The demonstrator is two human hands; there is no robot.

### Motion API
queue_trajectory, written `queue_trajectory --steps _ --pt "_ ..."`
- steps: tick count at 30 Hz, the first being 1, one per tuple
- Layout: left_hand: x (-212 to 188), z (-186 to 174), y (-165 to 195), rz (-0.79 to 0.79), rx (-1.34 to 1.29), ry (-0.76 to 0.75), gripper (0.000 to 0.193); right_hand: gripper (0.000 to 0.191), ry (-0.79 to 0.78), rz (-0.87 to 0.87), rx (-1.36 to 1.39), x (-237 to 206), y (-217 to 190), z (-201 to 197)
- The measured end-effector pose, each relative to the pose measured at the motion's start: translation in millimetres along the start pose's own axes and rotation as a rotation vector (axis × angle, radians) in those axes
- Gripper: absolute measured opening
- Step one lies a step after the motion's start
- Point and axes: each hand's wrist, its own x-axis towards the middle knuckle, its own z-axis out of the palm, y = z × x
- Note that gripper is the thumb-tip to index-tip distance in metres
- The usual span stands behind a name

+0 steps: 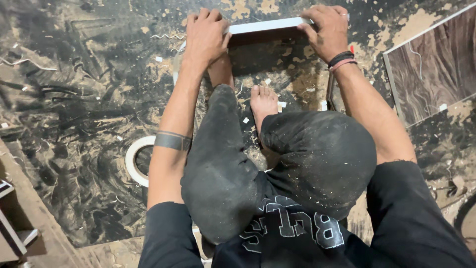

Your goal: The person sits on the workshop floor and applies white edge banding tape to the edge of a wooden board, pressing the tape along the edge by hand and using a handheld edge banding tool to press and trim the banding flush along the board's edge.

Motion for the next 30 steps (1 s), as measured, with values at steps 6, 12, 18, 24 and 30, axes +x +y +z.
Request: queue_trajectory --steps 6,12,18,24,30 --pt "38 19 42 0.211 -0.278 -0.020 0.041 0.015 0.028 -0.024 -0.032 0 -4 1" --pt "37 28 50 0.128 -0.374 0.036 0.021 0.020 0.010 -0.049 0.004 -5 1 -7" --pt "33 33 47 -0.009 -0.439 0.065 0.025 0.032 0.141 0.214 -0.091 -56 45 -54" --pt "33 36 46 -0.017 -0.427 0.049 0.024 0.042 -0.498 0.842 -0.242 -166 63 -79" --pt "31 39 46 -0.021 -0.420 0.083 0.024 0.047 -0.427 0.897 0.065 -215 50 -60"
